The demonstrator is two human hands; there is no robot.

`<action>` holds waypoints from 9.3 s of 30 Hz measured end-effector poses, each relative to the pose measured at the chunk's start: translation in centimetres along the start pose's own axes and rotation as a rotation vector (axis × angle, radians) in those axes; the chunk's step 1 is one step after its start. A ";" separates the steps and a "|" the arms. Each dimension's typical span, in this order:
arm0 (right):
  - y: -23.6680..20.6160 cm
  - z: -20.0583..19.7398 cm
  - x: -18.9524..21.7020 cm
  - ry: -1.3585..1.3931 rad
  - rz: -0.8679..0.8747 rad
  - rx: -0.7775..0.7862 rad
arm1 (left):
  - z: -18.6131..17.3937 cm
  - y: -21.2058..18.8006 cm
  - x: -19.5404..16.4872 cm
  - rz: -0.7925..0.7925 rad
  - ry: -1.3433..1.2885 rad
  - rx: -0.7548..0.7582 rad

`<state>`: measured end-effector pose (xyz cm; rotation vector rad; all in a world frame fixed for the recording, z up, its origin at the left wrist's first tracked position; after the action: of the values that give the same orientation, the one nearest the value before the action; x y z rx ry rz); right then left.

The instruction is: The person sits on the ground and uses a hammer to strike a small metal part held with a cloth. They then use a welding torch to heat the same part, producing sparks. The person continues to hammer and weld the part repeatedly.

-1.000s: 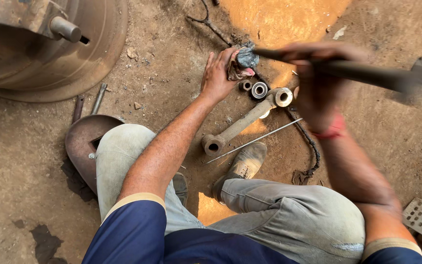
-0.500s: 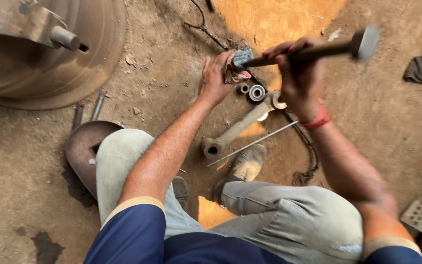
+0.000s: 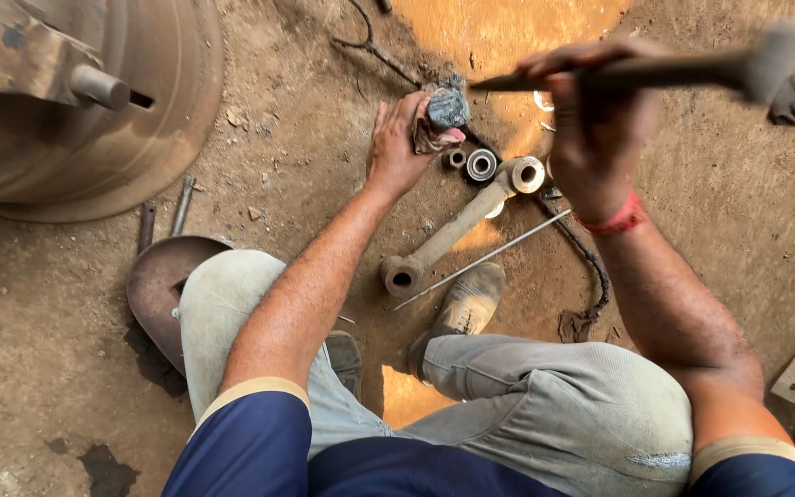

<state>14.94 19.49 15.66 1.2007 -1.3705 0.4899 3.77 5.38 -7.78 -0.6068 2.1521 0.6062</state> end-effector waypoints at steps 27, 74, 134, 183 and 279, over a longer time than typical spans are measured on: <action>-1.4 -3.8 -2.5 0.031 0.174 -0.041 | -0.6 -0.5 -0.3 0.056 0.039 0.018; -1.7 -4.6 -0.7 -0.502 0.255 0.123 | -0.8 0.5 3.0 -0.131 0.289 0.553; -7.7 -12.1 -15.5 -0.223 1.213 -0.177 | 3.2 16.7 7.1 -0.551 0.054 0.665; -10.6 6.5 -15.0 -0.557 0.873 0.496 | -2.7 -3.1 0.2 0.069 0.342 -0.205; -13.9 3.7 -19.7 -0.440 1.495 0.620 | -1.2 -1.3 2.2 -0.191 0.070 -0.016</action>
<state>20.71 18.06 -8.03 0.4939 -2.4913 1.8603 2.66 3.19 -9.14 -0.8418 2.1242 0.5051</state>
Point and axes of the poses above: each hand's wrist, its own y-axis towards the middle knuckle, its own z-axis out of the palm, x = y × z, the point moved 3 cm from there along y, towards the middle knuckle, and after that the axes turned 12 degrees about z, right-handed, at the moved point
